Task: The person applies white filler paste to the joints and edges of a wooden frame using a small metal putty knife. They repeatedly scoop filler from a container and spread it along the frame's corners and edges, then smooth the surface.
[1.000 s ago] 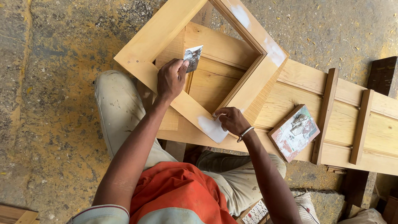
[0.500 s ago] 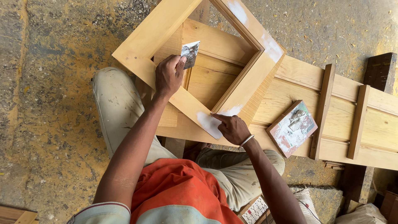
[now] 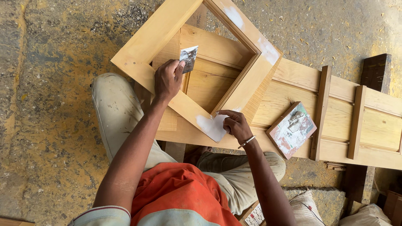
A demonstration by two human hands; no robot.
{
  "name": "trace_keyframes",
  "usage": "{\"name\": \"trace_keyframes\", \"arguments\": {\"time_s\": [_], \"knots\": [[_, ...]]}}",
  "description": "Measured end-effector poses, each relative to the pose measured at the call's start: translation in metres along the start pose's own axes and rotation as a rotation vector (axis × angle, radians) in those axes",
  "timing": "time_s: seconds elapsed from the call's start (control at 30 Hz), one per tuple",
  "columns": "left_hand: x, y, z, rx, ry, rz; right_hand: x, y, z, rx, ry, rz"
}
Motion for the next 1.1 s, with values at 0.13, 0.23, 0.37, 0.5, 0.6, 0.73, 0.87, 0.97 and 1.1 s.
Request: {"name": "trace_keyframes", "arguments": {"time_s": [0.13, 0.23, 0.37, 0.5, 0.6, 0.73, 0.87, 0.97, 1.1], "knots": [[-0.004, 0.001, -0.001, -0.002, 0.015, 0.032, 0.012, 0.008, 0.0, 0.071, -0.028, 0.034], [-0.005, 0.003, -0.002, 0.004, 0.019, 0.043, 0.019, -0.013, 0.0, -0.219, -0.049, 0.263], [-0.005, 0.003, -0.002, 0.013, 0.025, 0.031, 0.026, -0.031, 0.011, -0.603, 0.013, 0.862], [-0.005, 0.003, -0.002, 0.041, 0.037, 0.05, 0.034, -0.033, 0.025, -0.698, -0.033, 1.108], [-0.003, 0.0, 0.0, 0.027, 0.024, 0.044, 0.044, -0.036, 0.04, -0.8, -0.087, 1.211], [-0.004, 0.002, -0.002, 0.026, 0.032, 0.05, 0.042, -0.032, 0.037, -0.683, -0.157, 1.3], [-0.004, -0.001, -0.002, -0.003, 0.019, 0.022, 0.032, -0.058, 0.027, -0.718, -0.063, 1.022], [-0.001, -0.001, -0.002, 0.008, 0.019, 0.033, 0.019, -0.057, 0.006, -0.565, -0.001, 0.825], [-0.002, 0.001, -0.001, 0.041, 0.027, 0.037, 0.023, -0.032, -0.016, -0.339, -0.126, 0.689]]}}
Point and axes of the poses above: each hand's wrist, its own z-axis away from the middle knuckle, its own x-axis out of the palm, y = z × x, the point moved 10 cm from there along -z, towards the middle knuckle, and after that the axes turned 15 degrees about y, right-handed, at the moved point
